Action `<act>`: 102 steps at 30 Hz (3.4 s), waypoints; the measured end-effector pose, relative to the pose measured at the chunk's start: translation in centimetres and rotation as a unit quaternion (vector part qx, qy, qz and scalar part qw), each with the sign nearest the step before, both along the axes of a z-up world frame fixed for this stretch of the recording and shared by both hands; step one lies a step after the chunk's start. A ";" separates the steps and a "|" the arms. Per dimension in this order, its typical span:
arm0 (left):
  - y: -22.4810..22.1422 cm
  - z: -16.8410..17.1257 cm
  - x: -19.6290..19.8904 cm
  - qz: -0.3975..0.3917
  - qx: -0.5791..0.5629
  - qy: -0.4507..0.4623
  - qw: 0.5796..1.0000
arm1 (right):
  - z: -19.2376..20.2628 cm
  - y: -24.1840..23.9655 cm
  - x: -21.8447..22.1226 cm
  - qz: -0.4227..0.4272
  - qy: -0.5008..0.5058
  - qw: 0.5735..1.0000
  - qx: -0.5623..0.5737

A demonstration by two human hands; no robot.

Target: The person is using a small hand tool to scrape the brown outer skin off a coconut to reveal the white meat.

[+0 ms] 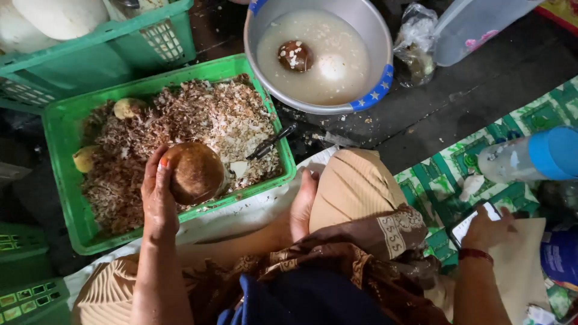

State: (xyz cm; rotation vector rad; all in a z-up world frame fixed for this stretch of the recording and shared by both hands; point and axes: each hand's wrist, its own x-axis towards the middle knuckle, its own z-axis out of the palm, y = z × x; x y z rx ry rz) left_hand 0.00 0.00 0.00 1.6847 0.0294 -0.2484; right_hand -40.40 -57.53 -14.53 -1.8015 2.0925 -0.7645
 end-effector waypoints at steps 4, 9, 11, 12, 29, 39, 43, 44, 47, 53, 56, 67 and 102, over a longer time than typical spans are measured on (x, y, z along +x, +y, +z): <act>-0.2 -1.4 -0.3 0.023 -0.019 -0.029 0.999 | 0.9 3.2 11.4 0.315 -0.210 0.906 -0.191; -1.1 -2.2 -0.8 0.092 -0.080 -0.098 0.988 | 13.9 22.6 26.1 0.663 -0.185 0.719 -0.091; -0.6 -2.5 -0.7 0.076 -0.070 -0.101 0.990 | 10.5 24.1 31.8 0.748 -0.149 0.630 -0.142; -0.3 -2.7 -0.7 0.052 -0.060 -0.101 0.992 | 8.8 25.1 34.7 0.815 -0.109 0.535 -0.194; 2.0 -2.1 -0.3 0.005 -0.069 -0.091 0.993 | 6.7 27.7 37.4 0.797 0.250 0.548 -0.045; -0.1 -0.6 -0.7 -0.012 0.172 -0.172 0.970 | 11.6 38.0 39.6 0.706 -0.134 0.668 0.192; -1.3 -1.4 -1.9 0.071 0.227 -0.161 0.958 | 11.4 40.7 41.7 0.634 -0.267 0.650 0.323; -0.9 -1.2 -1.8 0.072 0.200 -0.145 0.966 | 10.9 40.4 41.7 0.661 -0.239 0.661 0.263; -0.2 -5.0 -0.4 0.061 0.149 -0.204 0.966 | 10.4 42.3 38.9 0.750 -0.194 0.632 -0.013; -0.4 -5.4 -0.5 0.080 0.126 -0.218 0.964 | 9.6 42.8 42.5 0.701 -0.263 0.662 0.034; -0.8 -4.4 -1.7 0.093 0.117 -0.158 0.976 | 11.7 42.7 42.2 0.668 -0.222 0.696 0.140; -2.4 -4.0 -2.2 0.147 0.168 -0.223 0.949 | 12.4 43.5 43.6 0.596 -0.310 0.658 0.340; -0.3 -1.5 -1.5 0.084 0.194 -0.172 0.962 | 9.9 41.8 42.1 0.623 -0.223 0.722 0.205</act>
